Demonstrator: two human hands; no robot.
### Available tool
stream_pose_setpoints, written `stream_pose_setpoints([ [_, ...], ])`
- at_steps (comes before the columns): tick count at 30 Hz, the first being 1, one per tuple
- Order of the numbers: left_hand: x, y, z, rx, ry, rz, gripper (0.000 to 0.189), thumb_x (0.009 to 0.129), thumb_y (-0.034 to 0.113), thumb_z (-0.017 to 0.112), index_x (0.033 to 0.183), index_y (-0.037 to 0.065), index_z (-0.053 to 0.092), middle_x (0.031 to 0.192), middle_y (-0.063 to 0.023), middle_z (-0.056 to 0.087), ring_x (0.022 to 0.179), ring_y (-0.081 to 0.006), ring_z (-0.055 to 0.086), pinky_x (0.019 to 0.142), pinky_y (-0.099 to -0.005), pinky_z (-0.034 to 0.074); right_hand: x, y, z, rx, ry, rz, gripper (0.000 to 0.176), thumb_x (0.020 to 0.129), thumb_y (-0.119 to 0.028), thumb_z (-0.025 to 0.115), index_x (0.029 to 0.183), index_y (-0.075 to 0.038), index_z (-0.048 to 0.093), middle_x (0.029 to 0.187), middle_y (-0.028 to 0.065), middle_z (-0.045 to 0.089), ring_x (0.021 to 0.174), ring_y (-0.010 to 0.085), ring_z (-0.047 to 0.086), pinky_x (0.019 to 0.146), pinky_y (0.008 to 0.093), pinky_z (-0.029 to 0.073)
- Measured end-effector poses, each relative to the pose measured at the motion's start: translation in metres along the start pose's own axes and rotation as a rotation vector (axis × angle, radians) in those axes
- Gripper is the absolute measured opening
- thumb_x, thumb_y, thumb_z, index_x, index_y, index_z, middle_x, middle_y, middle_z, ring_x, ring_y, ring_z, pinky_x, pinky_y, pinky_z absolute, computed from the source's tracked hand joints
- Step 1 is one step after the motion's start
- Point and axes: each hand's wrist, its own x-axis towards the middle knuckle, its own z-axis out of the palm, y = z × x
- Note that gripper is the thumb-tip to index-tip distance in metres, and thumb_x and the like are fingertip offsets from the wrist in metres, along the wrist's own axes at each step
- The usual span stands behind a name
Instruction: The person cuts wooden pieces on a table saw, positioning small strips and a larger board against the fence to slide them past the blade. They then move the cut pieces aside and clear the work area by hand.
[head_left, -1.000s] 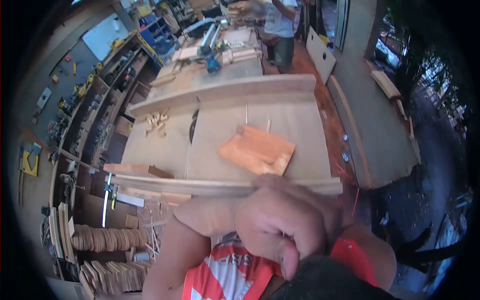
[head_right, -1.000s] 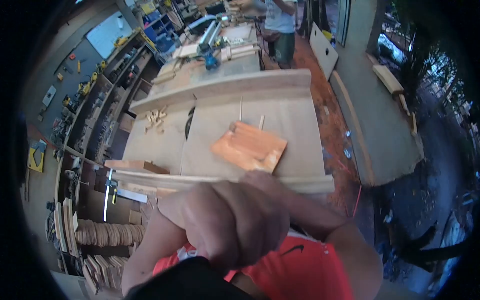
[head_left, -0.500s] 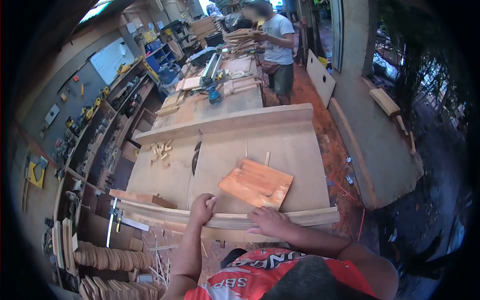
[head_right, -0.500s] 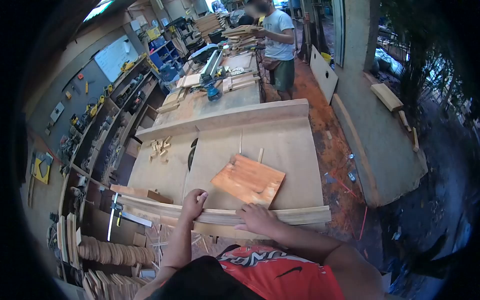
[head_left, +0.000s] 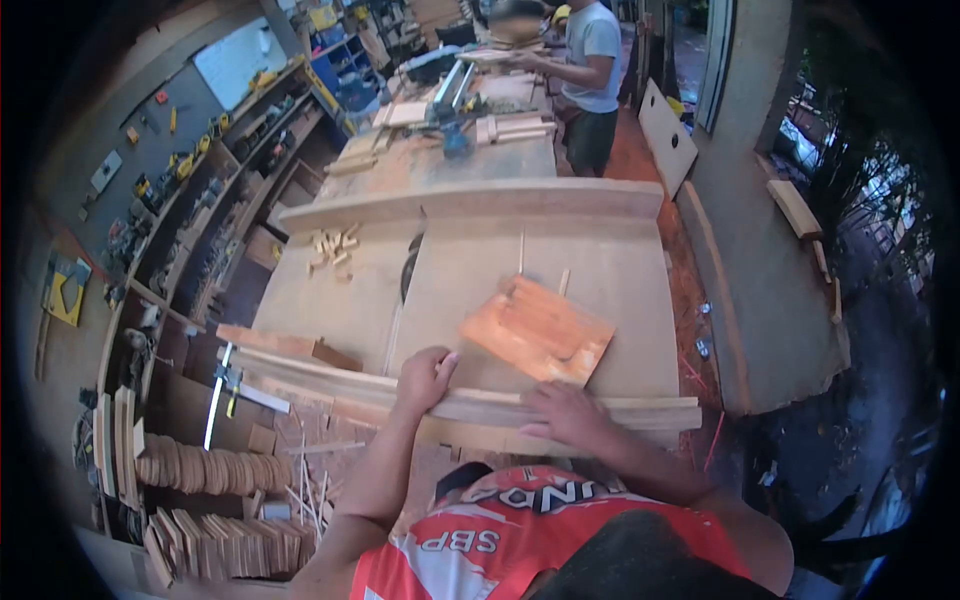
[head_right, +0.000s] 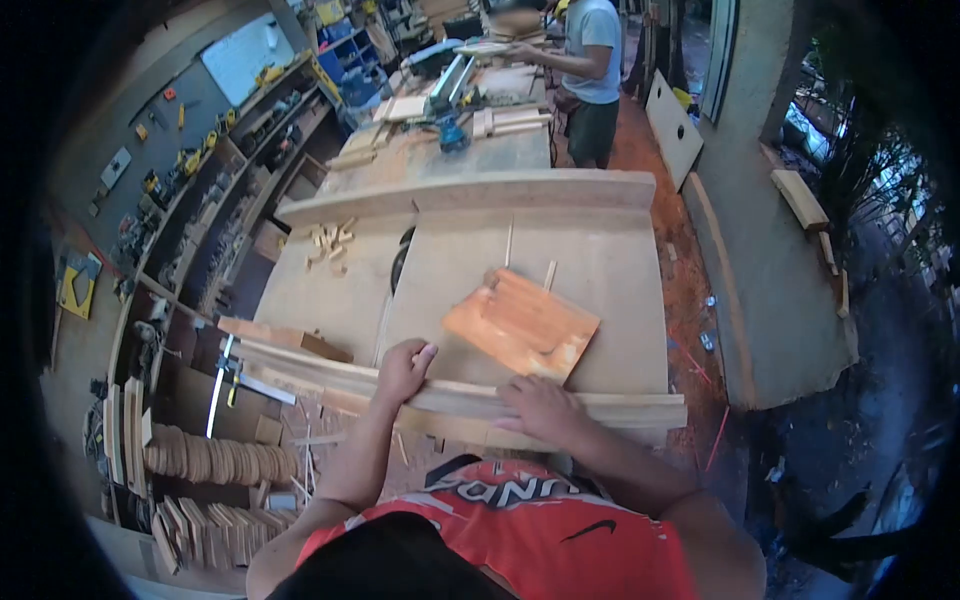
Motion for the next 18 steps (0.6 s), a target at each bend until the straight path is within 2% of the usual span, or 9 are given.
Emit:
stream_pose_setpoints([
  [2,0.008,0.002,-0.004,-0.092,-0.061,-0.006,0.032,0.095,0.031,0.06,0.092,0.001,0.069,0.085,-0.0189,0.068,0.078,-0.0325,0.066,0.071,-0.0396,0.05,0.004,0.001,-0.003,0.007,0.069,0.034,0.058,0.085,-0.052,0.067,0.122,-0.009,0.059,0.118,0.0117,0.058,0.115,0.0313,0.057,0.096,0.0439,0.048],
  [3,0.007,0.0,-0.004,-0.12,-0.051,0.02,0.028,0.094,0.028,0.061,0.088,0.002,0.069,0.085,-0.0183,0.067,0.08,-0.0363,0.066,0.072,-0.0436,0.051,0.004,-0.004,-0.008,-0.004,0.056,0.077,0.061,0.083,-0.055,0.068,0.122,-0.008,0.06,0.118,0.0123,0.06,0.113,0.0312,0.059,0.095,0.0441,0.048],
  [6,0.006,-0.014,-0.001,-0.333,-0.014,0.13,0.025,0.094,0.024,0.062,0.087,0.001,0.068,0.083,-0.0178,0.067,0.079,-0.0363,0.065,0.073,-0.0424,0.051,0.009,-0.011,-0.013,0.049,0.056,0.138,0.064,0.081,-0.057,0.07,0.119,-0.007,0.062,0.115,0.0135,0.063,0.111,0.0323,0.06,0.095,0.0435,0.048],
  [7,0.007,-0.017,-0.004,-0.346,-0.015,0.132,0.025,0.094,0.024,0.062,0.087,0.001,0.068,0.083,-0.0178,0.067,0.079,-0.0363,0.065,0.073,-0.0424,0.051,0.009,-0.009,-0.007,0.019,0.165,0.168,0.065,0.078,-0.057,0.073,0.117,-0.006,0.063,0.11,0.0141,0.065,0.106,0.0331,0.062,0.093,0.0426,0.049],
  [10,-0.008,-0.031,-0.032,-0.515,0.009,0.218,0.017,0.092,0.016,0.064,0.085,0.001,0.068,0.082,-0.0161,0.068,0.08,-0.0341,0.066,0.074,-0.0413,0.051,0.014,-0.006,0.004,0.015,0.207,0.294,0.064,0.078,-0.053,0.076,0.118,-0.006,0.064,0.11,0.0141,0.066,0.105,0.0327,0.064,0.09,0.0414,0.051],
  [12,-0.008,-0.051,-0.069,-0.421,0.151,0.434,0.011,0.089,0.01,0.065,0.083,0.002,0.068,0.084,-0.0144,0.068,0.082,-0.0318,0.066,0.076,-0.0404,0.052,0.019,-0.002,0.007,0.036,0.18,0.362,0.061,0.078,-0.051,0.077,0.117,-0.006,0.065,0.109,0.0141,0.067,0.102,0.0319,0.065,0.089,0.0406,0.052],
  [14,-0.009,-0.086,-0.108,-0.346,0.322,0.442,0.008,0.087,0.008,0.064,0.083,0.002,0.068,0.086,-0.0137,0.069,0.083,-0.0311,0.066,0.076,-0.0406,0.051,0.024,-0.005,0.004,0.055,0.161,0.43,0.058,0.079,-0.049,0.077,0.116,-0.005,0.066,0.108,0.014,0.069,0.1,0.0311,0.066,0.087,0.0398,0.053],
  [16,-0.004,-0.128,-0.147,-0.277,0.382,0.383,0.008,0.088,0.007,0.063,0.084,0.002,0.067,0.085,-0.0143,0.068,0.083,-0.0326,0.065,0.076,-0.0415,0.05,0.029,-0.013,0.0,0.106,0.156,0.576,0.054,0.08,-0.043,0.078,0.116,-0.005,0.066,0.106,0.0138,0.07,0.097,0.0295,0.068,0.086,0.0384,0.053],
  [18,0.012,-0.164,-0.184,-0.165,0.354,0.413,0.007,0.088,0.009,0.065,0.085,0.003,0.067,0.085,-0.0139,0.067,0.083,-0.0337,0.064,0.075,-0.042,0.049,0.032,-0.01,0.004,0.104,0.218,0.567,0.053,0.08,-0.04,0.078,0.116,-0.004,0.067,0.101,0.0139,0.071,0.091,0.0279,0.07,0.082,0.0379,0.054],
])
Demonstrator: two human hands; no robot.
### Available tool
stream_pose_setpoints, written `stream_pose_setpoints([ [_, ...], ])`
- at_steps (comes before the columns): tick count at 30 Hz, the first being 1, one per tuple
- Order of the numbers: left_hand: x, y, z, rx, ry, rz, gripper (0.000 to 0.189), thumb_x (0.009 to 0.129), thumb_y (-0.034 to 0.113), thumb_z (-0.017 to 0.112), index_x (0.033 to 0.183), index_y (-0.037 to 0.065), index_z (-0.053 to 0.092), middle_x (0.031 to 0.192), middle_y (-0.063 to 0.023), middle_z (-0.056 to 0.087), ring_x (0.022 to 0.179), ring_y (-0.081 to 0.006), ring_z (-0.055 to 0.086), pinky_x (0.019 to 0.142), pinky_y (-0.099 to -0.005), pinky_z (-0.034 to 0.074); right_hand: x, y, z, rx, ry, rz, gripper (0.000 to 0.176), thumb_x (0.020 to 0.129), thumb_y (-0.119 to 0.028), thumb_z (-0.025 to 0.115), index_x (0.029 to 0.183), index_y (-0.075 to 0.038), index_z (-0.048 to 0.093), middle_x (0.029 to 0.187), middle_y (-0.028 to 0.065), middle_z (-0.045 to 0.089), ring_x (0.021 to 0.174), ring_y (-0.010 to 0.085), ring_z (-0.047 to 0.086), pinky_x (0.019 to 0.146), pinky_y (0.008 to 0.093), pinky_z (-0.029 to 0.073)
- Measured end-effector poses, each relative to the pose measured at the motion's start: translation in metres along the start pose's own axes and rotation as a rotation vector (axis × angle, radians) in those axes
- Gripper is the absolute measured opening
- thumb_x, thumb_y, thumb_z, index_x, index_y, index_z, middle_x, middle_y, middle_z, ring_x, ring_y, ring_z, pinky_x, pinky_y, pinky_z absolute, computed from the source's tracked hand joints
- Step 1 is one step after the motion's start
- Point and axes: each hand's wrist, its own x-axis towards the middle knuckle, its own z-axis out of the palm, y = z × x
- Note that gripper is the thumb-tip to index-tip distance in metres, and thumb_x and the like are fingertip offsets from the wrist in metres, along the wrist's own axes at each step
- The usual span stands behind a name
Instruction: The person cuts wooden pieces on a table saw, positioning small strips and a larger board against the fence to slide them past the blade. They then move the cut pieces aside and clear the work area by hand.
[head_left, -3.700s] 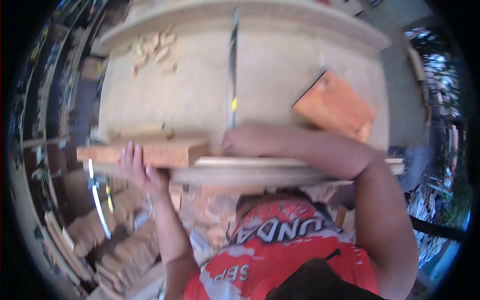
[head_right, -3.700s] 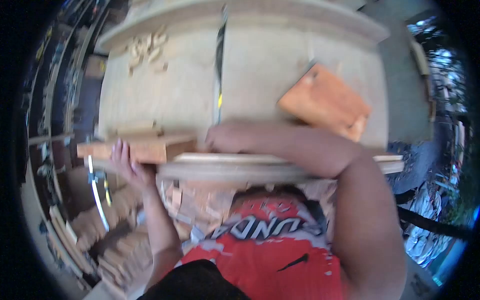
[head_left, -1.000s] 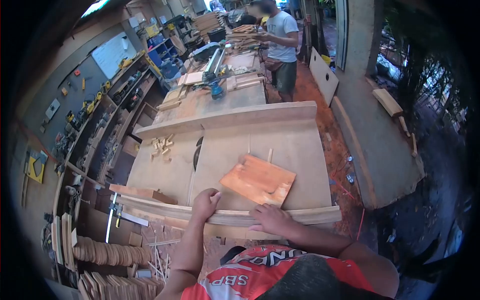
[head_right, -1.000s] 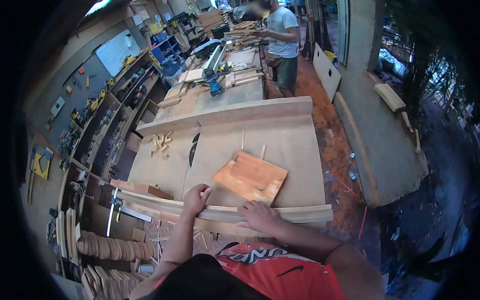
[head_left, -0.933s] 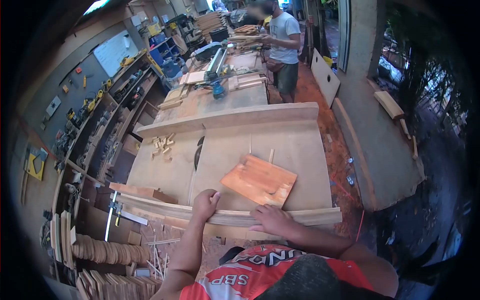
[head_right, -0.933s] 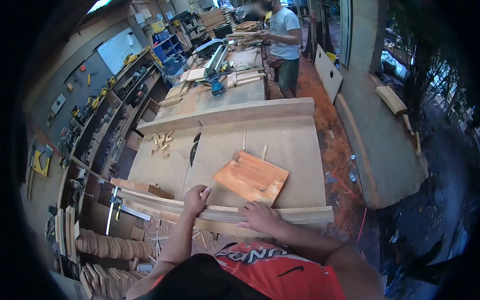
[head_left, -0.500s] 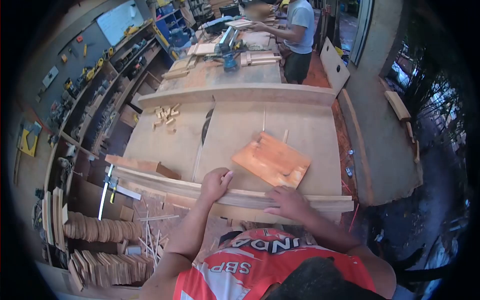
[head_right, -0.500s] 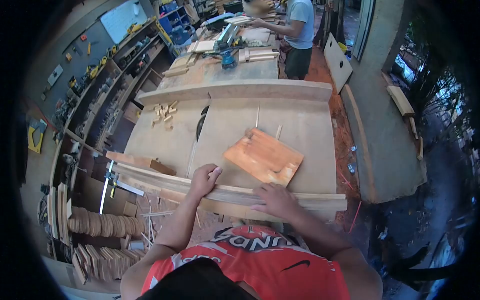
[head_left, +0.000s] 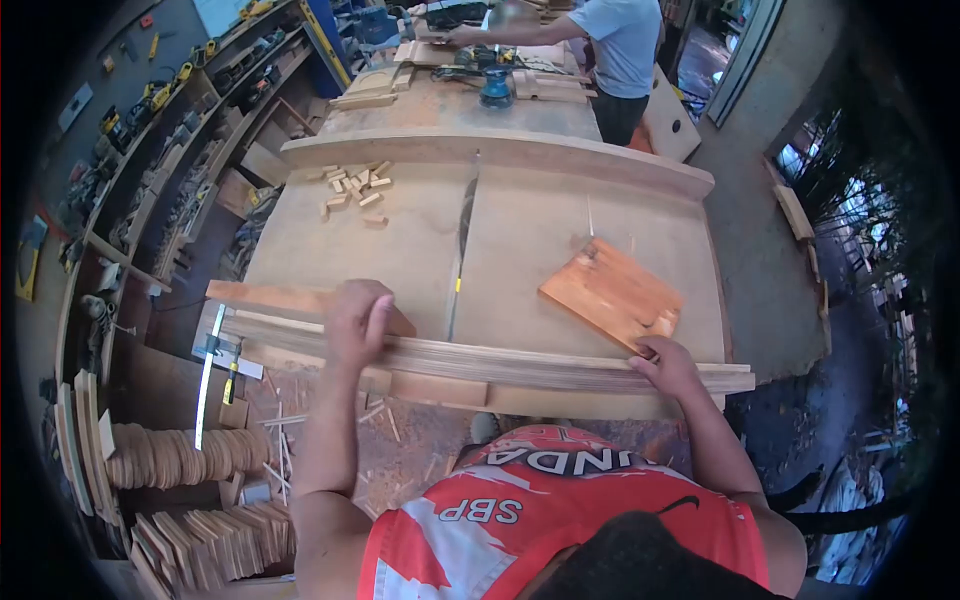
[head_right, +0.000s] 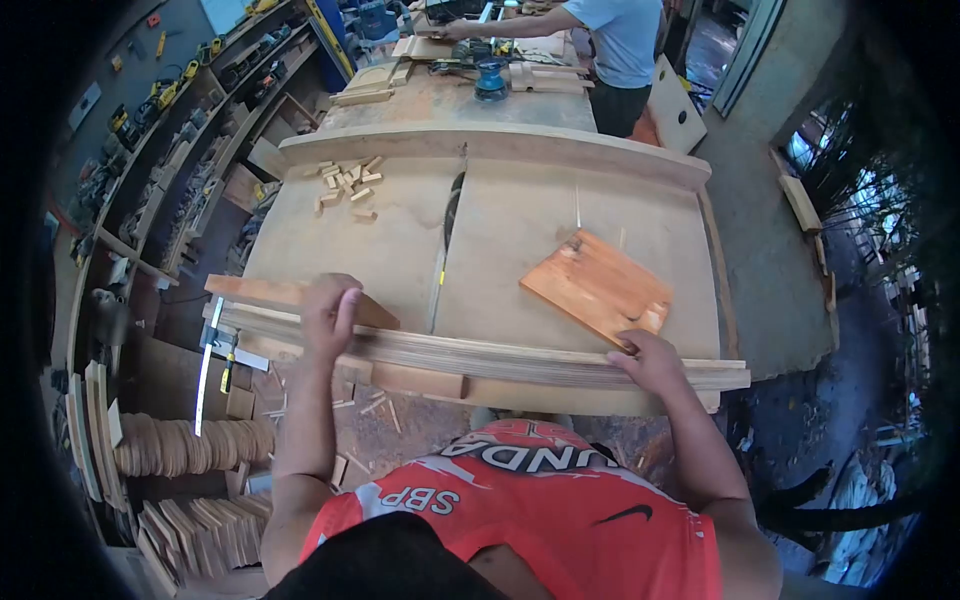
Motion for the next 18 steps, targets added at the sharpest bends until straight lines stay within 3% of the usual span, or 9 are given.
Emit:
stream_pose_setpoints([
  [4,0.014,-0.039,-0.027,0.168,-0.097,-0.028,0.011,0.088,0.016,0.067,0.086,0.004,0.068,0.086,-0.013,0.068,0.085,-0.0329,0.064,0.075,-0.0426,0.05,-0.001,0.007,0.009,0.024,0.066,0.144,0.049,0.081,-0.037,0.078,0.115,-0.003,0.068,0.096,0.0133,0.072,0.086,0.0248,0.07,0.079,0.0368,0.055],
  [6,0.008,-0.056,-0.019,0.22,-0.246,-0.174,0.018,0.09,0.022,0.066,0.089,0.005,0.068,0.092,-0.0121,0.069,0.09,-0.0316,0.065,0.077,-0.0414,0.051,0.002,0.006,0.009,0.034,0.077,0.172,0.048,0.081,-0.036,0.078,0.113,-0.003,0.068,0.095,0.0131,0.072,0.084,0.0239,0.07,0.078,0.0363,0.055],
  [8,0.016,-0.046,-0.021,0.202,-0.25,-0.151,0.025,0.092,0.031,0.064,0.088,0.007,0.07,0.088,-0.0123,0.07,0.086,-0.0318,0.066,0.074,-0.0429,0.051,0.0,0.005,0.009,-0.007,0.089,0.216,0.044,0.082,-0.034,0.077,0.112,-0.003,0.069,0.093,0.0125,0.072,0.082,0.0231,0.07,0.077,0.0352,0.055],
  [10,0.018,-0.042,-0.024,0.278,-0.443,-0.329,0.03,0.093,0.036,0.063,0.087,0.008,0.07,0.081,-0.0133,0.069,0.079,-0.0326,0.066,0.071,-0.0436,0.051,-0.003,0.007,0.013,-0.044,0.118,0.155,0.041,0.084,-0.033,0.076,0.111,-0.004,0.069,0.089,0.0119,0.072,0.08,0.0229,0.07,0.075,0.0348,0.055],
  [11,0.018,-0.041,-0.024,0.282,-0.427,-0.301,0.034,0.094,0.04,0.062,0.086,0.008,0.071,0.074,-0.0136,0.068,0.072,-0.0338,0.066,0.067,-0.0445,0.05,-0.001,0.005,0.011,-0.043,0.119,0.163,0.04,0.084,-0.034,0.076,0.11,-0.004,0.069,0.088,0.0119,0.072,0.079,0.023,0.07,0.075,0.0347,0.055],
  [18,0.013,-0.046,-0.021,0.292,-0.365,-0.298,0.033,0.091,0.041,0.064,0.083,0.01,0.071,0.069,-0.0122,0.067,0.067,-0.0337,0.066,0.064,-0.0452,0.05,-0.002,0.002,0.013,-0.032,0.181,0.194,0.037,0.085,-0.033,0.075,0.106,-0.003,0.07,0.081,0.0122,0.072,0.075,0.0238,0.069,0.072,0.035,0.054],
])
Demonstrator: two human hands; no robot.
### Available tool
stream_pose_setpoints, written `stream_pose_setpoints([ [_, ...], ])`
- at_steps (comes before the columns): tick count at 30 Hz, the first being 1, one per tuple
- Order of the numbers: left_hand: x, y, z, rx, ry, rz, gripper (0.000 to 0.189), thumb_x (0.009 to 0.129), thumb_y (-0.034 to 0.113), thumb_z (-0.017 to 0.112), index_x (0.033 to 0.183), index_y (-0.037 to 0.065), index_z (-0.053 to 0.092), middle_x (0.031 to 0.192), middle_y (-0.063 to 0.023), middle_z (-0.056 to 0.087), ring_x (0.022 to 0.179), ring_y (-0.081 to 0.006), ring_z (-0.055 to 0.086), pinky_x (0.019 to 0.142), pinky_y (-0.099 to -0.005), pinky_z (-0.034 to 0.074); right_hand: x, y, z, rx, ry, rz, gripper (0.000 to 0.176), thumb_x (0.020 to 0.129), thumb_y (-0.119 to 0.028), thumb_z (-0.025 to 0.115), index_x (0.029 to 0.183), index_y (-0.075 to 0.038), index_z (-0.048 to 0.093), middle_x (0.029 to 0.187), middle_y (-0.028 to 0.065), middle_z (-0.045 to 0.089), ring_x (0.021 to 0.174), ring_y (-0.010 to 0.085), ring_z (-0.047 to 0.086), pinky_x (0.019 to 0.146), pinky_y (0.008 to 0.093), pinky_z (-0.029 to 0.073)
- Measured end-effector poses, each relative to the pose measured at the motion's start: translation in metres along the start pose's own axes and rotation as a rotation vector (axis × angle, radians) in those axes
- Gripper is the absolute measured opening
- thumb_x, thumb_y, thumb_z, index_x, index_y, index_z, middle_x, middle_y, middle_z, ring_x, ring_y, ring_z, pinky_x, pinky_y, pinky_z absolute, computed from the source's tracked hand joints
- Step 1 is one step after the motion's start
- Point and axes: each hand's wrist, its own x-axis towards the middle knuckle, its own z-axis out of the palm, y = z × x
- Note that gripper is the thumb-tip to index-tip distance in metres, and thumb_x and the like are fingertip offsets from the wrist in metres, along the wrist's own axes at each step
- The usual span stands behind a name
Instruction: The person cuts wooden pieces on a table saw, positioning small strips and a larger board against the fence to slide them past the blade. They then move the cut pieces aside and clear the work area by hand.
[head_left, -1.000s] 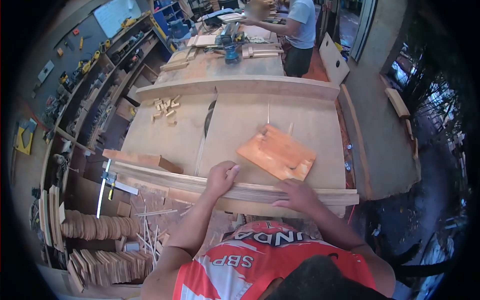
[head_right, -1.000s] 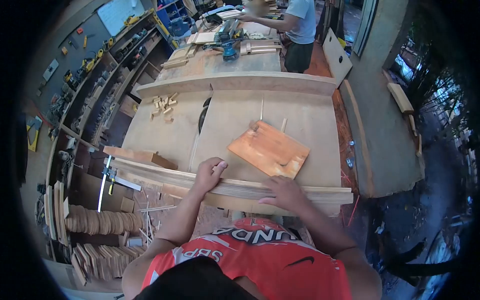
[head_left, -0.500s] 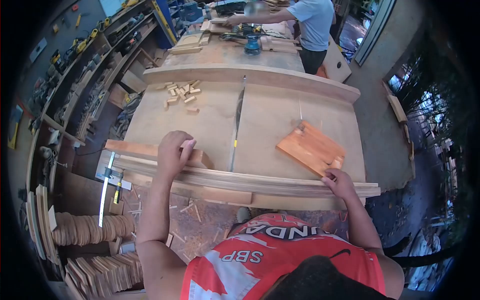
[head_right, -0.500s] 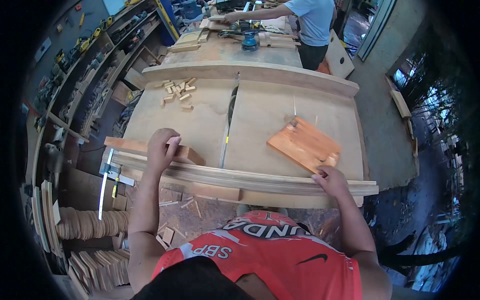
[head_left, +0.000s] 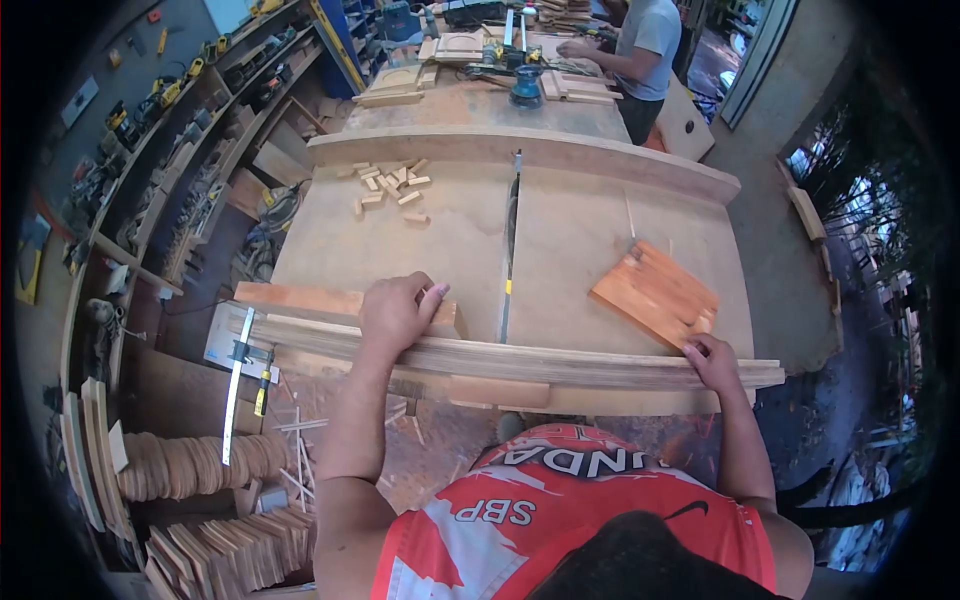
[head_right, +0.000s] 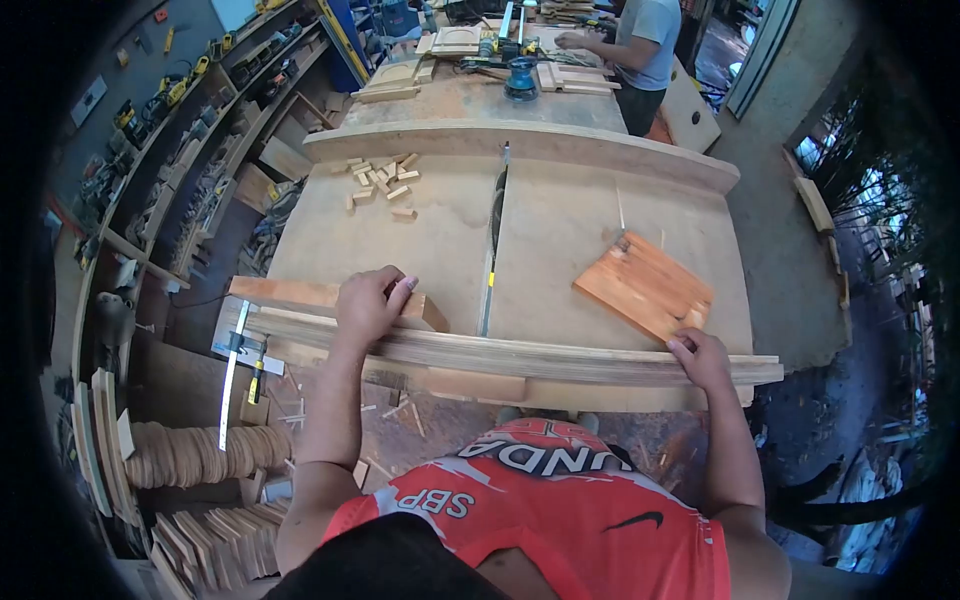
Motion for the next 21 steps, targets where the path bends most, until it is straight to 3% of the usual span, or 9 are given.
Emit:
stream_pose_setpoints([
  [9,-0.0007,0.0031,0.005,0.001,0.078,-0.027,0.032,0.09,0.04,0.065,0.085,0.01,0.071,0.07,-0.0104,0.068,0.067,-0.0317,0.066,0.065,-0.043,0.051,-0.0017,-0.0032,-0.0003,-0.026,0.075,0.041,0.038,0.086,-0.035,0.073,0.106,-0.003,0.07,0.079,0.015,0.07,0.074,0.0281,0.069,0.07,0.0377,0.054],
  [11,-0.0002,0.0011,0.0073,-0.002,0.124,-0.018,0.029,0.088,0.04,0.068,0.08,0.012,0.07,0.064,-0.0077,0.066,0.062,-0.0297,0.065,0.062,-0.0422,0.05,-0.0017,-0.0025,0.0003,-0.033,0.099,0.026,0.038,0.086,-0.035,0.073,0.106,-0.004,0.07,0.079,0.0154,0.07,0.074,0.029,0.069,0.071,0.0381,0.054],
  [21,0.0011,0.0009,0.0065,-0.015,0.086,-0.033,0.029,0.089,0.039,0.067,0.082,0.012,0.07,0.063,-0.0075,0.066,0.062,-0.0283,0.065,0.062,-0.0414,0.05,-0.0001,-0.0019,0.0015,-0.027,0.124,0.035,0.04,0.085,-0.038,0.073,0.108,-0.004,0.071,0.081,0.0152,0.071,0.075,0.0285,0.07,0.071,0.0385,0.054],
])
